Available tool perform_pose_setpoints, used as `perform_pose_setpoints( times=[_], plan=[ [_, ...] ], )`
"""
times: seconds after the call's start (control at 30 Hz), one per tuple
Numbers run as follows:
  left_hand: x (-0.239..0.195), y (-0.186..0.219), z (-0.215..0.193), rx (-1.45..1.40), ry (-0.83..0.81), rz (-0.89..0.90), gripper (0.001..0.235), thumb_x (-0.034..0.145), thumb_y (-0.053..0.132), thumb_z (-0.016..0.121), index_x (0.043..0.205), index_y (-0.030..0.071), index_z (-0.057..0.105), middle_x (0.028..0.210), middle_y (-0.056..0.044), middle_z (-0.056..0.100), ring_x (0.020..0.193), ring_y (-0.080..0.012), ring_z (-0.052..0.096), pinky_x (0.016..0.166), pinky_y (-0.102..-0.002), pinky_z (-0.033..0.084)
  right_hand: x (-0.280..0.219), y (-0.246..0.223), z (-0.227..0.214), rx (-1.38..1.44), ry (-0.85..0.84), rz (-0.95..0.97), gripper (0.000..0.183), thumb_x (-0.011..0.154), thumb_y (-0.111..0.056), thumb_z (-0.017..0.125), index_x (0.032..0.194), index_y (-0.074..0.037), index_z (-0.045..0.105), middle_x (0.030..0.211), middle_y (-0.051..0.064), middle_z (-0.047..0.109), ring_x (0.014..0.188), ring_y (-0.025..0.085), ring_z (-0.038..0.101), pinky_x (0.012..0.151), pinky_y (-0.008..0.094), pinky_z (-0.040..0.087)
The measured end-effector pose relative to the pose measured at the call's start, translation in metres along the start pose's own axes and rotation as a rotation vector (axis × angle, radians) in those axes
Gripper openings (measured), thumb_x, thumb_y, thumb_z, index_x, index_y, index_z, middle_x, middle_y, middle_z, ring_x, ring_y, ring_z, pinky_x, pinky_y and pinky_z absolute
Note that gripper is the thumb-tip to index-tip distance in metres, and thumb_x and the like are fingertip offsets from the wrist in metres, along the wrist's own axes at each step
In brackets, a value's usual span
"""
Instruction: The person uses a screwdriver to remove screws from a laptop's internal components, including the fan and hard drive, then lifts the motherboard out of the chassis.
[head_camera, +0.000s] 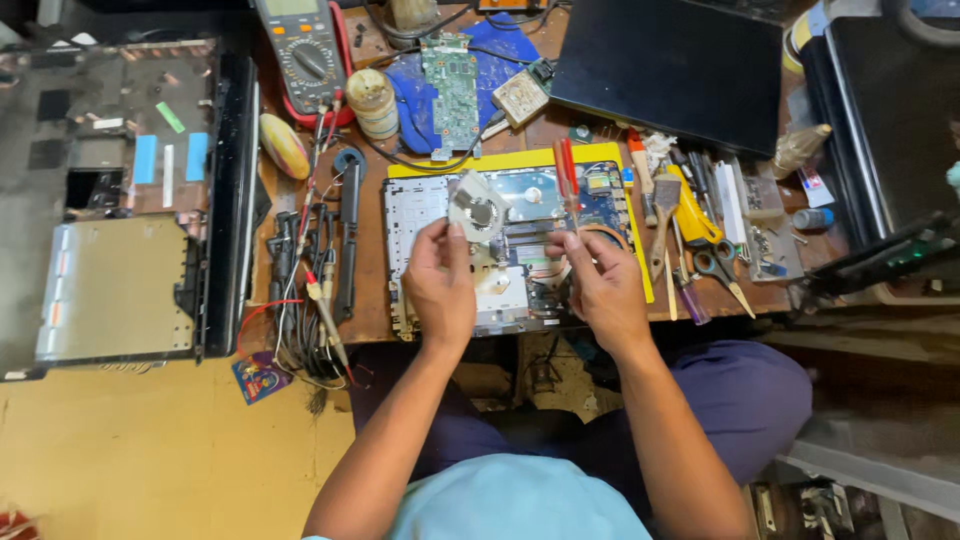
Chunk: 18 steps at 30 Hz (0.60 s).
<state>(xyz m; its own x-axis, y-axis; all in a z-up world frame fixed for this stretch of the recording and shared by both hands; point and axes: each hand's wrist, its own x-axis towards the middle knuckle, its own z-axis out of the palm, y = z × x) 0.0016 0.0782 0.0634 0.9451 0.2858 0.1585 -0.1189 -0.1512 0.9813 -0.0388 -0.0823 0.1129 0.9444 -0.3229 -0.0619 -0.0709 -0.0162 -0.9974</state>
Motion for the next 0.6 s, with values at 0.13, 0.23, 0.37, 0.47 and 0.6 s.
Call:
perform_pose_setpoints(
  times=[0.13, 0.23, 0.37, 0.47, 0.6],
  plan=[
    [0.029, -0.047, -0.044, 0.254, 0.182, 0.026, 0.024, 0.109, 0.026, 0.071, 0.123, 0.007, 0.076, 0.093, -0.012, 0.082, 0.087, -0.0327, 0.081, 0.077, -0.043, 0.059, 0.018, 0.011, 0.046, 0.075, -0.117, 0.061, 0.022, 0.111, -0.023, 0.065, 0.110, -0.006, 0.079, 0.084, 0.013, 0.077, 0.030, 0.011, 0.045, 0.030, 0.025, 0.038],
    [0.043, -0.066, -0.074, 0.216, 0.285, 0.003, 0.022, 0.114, 0.014, 0.064, 0.129, 0.000, 0.073, 0.095, -0.014, 0.079, 0.078, -0.0250, 0.071, 0.081, -0.039, 0.059, 0.023, 0.010, 0.083, 0.011, -0.238, 0.054, 0.028, 0.111, -0.025, 0.067, 0.114, -0.001, 0.081, 0.080, 0.013, 0.077, 0.032, 0.010, 0.050, 0.032, 0.025, 0.041],
    [0.058, -0.099, -0.100, 0.398, 0.567, 0.126, 0.026, 0.106, 0.017, 0.074, 0.130, 0.007, 0.073, 0.092, -0.006, 0.082, 0.070, -0.0203, 0.079, 0.072, -0.032, 0.061, 0.027, 0.029, 0.117, 0.109, -0.283, 0.160, 0.027, 0.109, -0.025, 0.068, 0.114, -0.002, 0.080, 0.100, 0.015, 0.081, 0.034, 0.009, 0.050, 0.035, 0.023, 0.041],
    [0.060, -0.106, -0.109, 0.408, 0.556, 0.115, 0.033, 0.104, 0.013, 0.073, 0.136, 0.006, 0.067, 0.092, -0.003, 0.081, 0.067, -0.0178, 0.078, 0.070, -0.029, 0.062, 0.028, 0.036, 0.122, 0.093, -0.289, 0.166, 0.029, 0.110, -0.027, 0.067, 0.116, -0.001, 0.080, 0.101, 0.016, 0.081, 0.035, 0.009, 0.052, 0.036, 0.024, 0.041],
    [0.053, -0.099, -0.115, 0.362, 0.448, 0.039, 0.036, 0.101, 0.009, 0.074, 0.135, -0.001, 0.066, 0.099, -0.012, 0.080, 0.059, -0.0237, 0.077, 0.056, -0.030, 0.064, 0.022, 0.040, 0.107, 0.106, -0.232, 0.206, 0.028, 0.109, -0.028, 0.067, 0.114, -0.004, 0.080, 0.102, 0.010, 0.082, 0.036, 0.008, 0.051, 0.037, 0.022, 0.041]
  ],
)
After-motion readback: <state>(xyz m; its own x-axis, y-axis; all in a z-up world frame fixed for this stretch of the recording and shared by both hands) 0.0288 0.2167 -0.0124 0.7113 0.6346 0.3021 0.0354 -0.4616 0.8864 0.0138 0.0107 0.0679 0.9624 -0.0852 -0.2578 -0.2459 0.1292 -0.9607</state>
